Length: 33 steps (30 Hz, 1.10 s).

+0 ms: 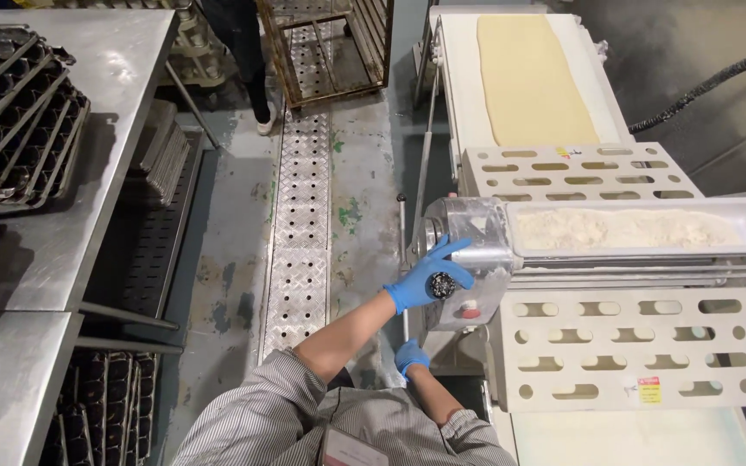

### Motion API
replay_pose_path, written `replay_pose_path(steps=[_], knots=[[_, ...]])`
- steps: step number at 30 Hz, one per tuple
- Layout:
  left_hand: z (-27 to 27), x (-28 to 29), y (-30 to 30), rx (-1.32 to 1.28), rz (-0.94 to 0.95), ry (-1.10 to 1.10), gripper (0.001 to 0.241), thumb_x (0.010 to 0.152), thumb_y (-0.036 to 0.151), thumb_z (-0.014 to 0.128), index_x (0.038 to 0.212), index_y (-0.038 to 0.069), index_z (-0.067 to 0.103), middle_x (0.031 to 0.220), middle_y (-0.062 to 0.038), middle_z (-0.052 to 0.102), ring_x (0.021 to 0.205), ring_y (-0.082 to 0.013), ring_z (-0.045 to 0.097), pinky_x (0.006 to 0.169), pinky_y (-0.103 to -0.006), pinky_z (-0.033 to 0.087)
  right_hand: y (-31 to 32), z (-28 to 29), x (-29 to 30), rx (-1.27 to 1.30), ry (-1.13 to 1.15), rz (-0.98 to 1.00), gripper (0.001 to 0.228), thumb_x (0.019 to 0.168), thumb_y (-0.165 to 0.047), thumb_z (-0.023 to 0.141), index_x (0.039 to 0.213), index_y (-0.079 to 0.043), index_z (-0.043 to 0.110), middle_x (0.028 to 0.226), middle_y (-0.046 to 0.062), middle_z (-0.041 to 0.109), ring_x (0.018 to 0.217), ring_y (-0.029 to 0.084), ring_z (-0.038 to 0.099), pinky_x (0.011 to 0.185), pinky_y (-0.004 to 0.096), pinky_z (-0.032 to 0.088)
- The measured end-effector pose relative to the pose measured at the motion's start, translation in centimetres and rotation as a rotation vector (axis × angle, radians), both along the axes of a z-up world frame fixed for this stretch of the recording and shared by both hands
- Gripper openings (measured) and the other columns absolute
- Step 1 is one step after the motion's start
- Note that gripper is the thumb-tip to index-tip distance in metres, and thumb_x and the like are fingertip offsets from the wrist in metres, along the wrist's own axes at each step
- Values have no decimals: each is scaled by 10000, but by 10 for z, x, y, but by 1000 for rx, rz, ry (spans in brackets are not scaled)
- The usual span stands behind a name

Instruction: The recorder uses a commercial dough sheeter to flatten and roll out dough, folding it and repeating the process several times.

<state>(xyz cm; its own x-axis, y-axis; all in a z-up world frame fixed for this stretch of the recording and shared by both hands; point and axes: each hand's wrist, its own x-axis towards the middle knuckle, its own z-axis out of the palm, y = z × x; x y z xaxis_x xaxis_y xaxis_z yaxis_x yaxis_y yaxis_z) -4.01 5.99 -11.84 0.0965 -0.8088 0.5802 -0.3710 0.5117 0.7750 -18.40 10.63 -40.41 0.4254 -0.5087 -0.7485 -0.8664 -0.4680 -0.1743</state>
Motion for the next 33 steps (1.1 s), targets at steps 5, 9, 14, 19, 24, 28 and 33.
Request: replay_pose_path(steps=[5, 9, 14, 19, 24, 28, 33], knots=[[3, -3, 1, 37, 10, 27, 274, 819, 202, 810, 995, 410, 784, 1580, -53, 501, 1493, -359, 381, 1281, -562, 136, -4, -6, 1, 24, -54, -99, 317, 1015, -147, 387, 1190, 117, 383, 1239, 321, 639, 1202, 515, 619, 1029, 597, 506], [7, -2, 3, 45, 23, 25, 262, 830, 185, 810, 982, 397, 776, 1576, -40, 505, 1495, -377, 356, 1267, -566, 155, -10, -42, -3, 45, -56, -147, 462, 1019, -322, 375, 1263, 70, 372, 1299, 317, 636, 1262, 466, 604, 1072, 572, 493], [13, -2, 5, 63, 18, 26, 294, 809, 144, 817, 954, 396, 775, 1561, -24, 523, 1487, -308, 405, 1286, -553, 137, -6, -19, -3, 49, -65, -136, 429, 1014, -290, 337, 1259, 58, 384, 1319, 308, 632, 1270, 467, 599, 1084, 567, 485], [28, -1, 12, -7, 26, 7, 347, 762, -5, 767, 886, 318, 788, 1146, 74, 762, 1487, -232, 442, 1286, -511, 163, -3, -2, -2, 33, -78, -189, 365, 986, -189, 279, 1224, 53, 414, 1280, 285, 667, 1237, 459, 626, 1059, 552, 504], [35, -2, 15, -3, 42, -22, 300, 762, 12, 785, 871, 291, 772, 1088, 94, 771, 1473, -216, 466, 1286, -486, 178, -2, 10, -1, 62, -88, -215, 375, 981, -195, 271, 1241, 27, 426, 1305, 275, 658, 1265, 450, 612, 1082, 557, 486], [36, -3, 16, 12, 41, 5, 290, 810, 14, 769, 915, 284, 765, 1272, 62, 732, 1486, -250, 442, 1287, -496, 188, 2, 36, 2, 75, -87, -248, 399, 980, -194, 259, 1272, 14, 437, 1337, 269, 647, 1291, 439, 599, 1104, 553, 469], [36, 1, 15, -8, 16, -22, 304, 789, 6, 766, 907, 285, 784, 1090, 105, 769, 1480, -218, 455, 1288, -483, 157, -2, 1, 1, 73, -89, -262, 413, 981, -209, 266, 1271, 13, 456, 1334, 265, 654, 1284, 434, 607, 1092, 561, 475]])
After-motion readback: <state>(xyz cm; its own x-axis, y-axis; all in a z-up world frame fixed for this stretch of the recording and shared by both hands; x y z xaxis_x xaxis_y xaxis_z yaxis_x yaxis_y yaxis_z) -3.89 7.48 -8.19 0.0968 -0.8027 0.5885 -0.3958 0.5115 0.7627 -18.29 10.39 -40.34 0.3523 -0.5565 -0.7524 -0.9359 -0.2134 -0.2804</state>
